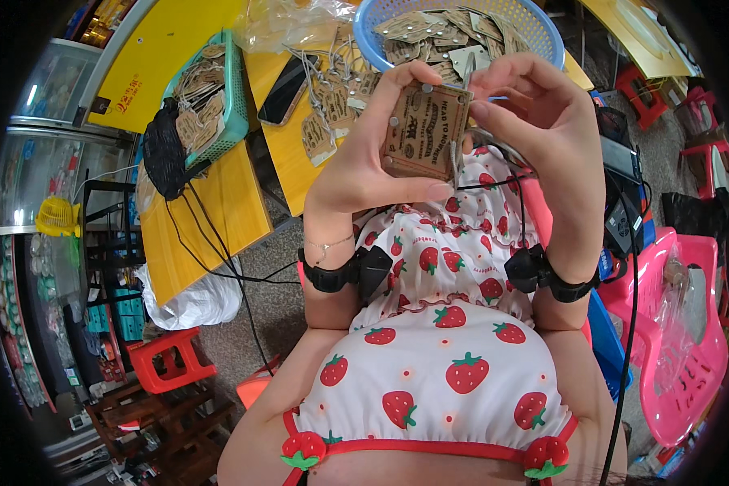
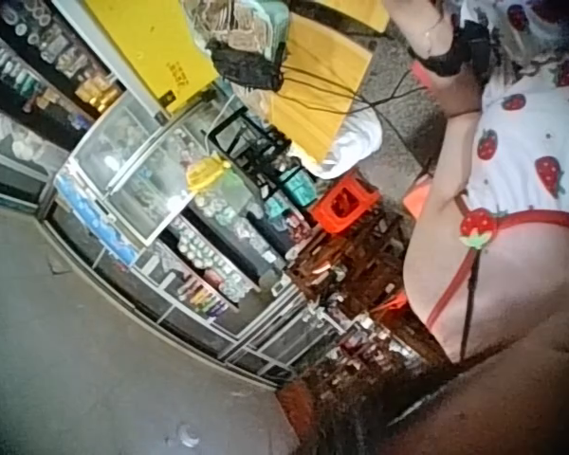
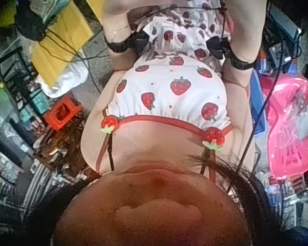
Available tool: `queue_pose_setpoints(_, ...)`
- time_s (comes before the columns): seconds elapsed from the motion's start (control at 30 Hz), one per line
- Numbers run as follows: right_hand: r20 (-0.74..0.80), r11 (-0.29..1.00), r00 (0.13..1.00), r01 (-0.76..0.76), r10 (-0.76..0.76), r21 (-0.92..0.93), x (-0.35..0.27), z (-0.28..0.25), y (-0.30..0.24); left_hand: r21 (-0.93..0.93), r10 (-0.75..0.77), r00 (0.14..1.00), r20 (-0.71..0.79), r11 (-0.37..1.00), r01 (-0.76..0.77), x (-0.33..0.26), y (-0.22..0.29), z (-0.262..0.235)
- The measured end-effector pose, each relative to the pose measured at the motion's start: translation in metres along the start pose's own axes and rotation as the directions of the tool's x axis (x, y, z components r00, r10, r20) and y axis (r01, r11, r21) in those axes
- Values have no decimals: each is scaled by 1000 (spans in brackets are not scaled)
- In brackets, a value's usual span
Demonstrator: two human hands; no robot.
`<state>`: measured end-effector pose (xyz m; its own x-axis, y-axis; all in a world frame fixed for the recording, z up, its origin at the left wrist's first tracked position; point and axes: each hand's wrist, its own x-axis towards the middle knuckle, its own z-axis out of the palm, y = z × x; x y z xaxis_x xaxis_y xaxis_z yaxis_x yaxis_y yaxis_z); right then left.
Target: Thread and tie strings or plastic loops through product tags for packaging.
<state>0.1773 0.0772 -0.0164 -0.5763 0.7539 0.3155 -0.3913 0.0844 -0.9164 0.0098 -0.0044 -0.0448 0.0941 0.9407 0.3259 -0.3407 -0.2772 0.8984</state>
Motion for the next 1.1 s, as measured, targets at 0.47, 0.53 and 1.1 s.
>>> queue_pose_setpoints(0.47, 137, 919, 972, 226, -191, -322, 3, 1, 5, 680, 254, 966, 39, 702, -212, 5, 9, 3)
queue_pose_setpoints(0.53, 130, 932, 978, 195, -162, -305, 2, 1, 5, 764, 214, 970, 115, 604, -224, 4, 11, 3)
queue_pose_setpoints(1.1, 239, 953, 968, 136, -70, -271, 2, -3, 1, 770, 468, 883, 25, 555, -316, 3, 7, -1)
